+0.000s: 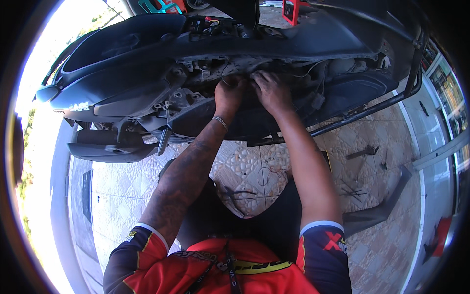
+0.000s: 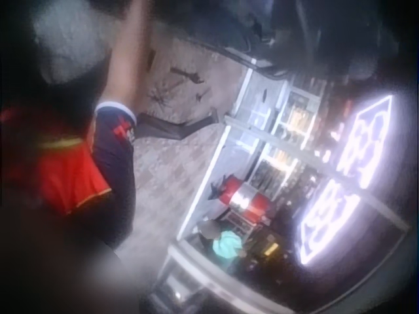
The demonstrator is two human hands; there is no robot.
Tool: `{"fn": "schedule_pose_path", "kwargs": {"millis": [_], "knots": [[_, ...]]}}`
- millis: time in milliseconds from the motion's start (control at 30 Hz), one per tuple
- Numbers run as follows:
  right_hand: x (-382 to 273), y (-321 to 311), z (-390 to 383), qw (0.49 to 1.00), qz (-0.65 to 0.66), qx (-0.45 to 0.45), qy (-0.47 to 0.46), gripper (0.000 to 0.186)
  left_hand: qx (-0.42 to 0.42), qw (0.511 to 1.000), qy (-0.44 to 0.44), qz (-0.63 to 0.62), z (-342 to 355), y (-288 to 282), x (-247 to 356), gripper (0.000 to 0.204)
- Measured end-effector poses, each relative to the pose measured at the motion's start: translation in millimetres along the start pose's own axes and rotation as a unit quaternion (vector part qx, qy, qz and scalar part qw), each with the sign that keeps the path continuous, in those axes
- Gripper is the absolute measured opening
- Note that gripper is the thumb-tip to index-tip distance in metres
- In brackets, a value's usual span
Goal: The person sits on the floor and works on the motorcycle's wiring under the seat area. They strip wire ends, twist them together, and wrap the connections with electrical tape. The person then tucks the wires into the motorcycle's frame.
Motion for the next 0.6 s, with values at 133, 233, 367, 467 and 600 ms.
{"fn": "schedule_pose_path", "kwargs": {"millis": [133,233,367,467,600], "knots": [[-1.0,12.4,-2.7,0.997,0.023,0.073,0.033,0.024,0.028,0.999,-0.021,-0.015,-1.0,5.1,4.9,0.029],[2.7,21.0,-6.0,0.994,-0.002,0.099,0.042,0.024,0.051,0.998,-0.036,-0.011,-2.6,9.5,4.0,0.022],[9.2,27.0,-7.3,0.991,-0.003,0.119,0.060,0.025,0.068,0.997,-0.030,-0.027,-1.6,16.0,1.5,0.019],[12.4,27.4,-6.5,0.989,0.001,0.139,0.048,0.025,0.070,0.997,-0.028,-0.029,-3.1,18.0,1.4,0.018],[17.2,29.5,-6.6,0.988,0.020,0.146,0.053,0.023,0.078,0.996,-0.006,-0.033,-6.4,16.5,6.2,0.021]]}}
Point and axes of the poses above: each hand's wrist, its own z-axis towards the middle knuckle, its own y-axis out of the palm, x = y × z, the point moved 3 cm from there along z, towards the middle knuckle, and after that the axes turned 2 degrees about y, right-handed, at the moved point
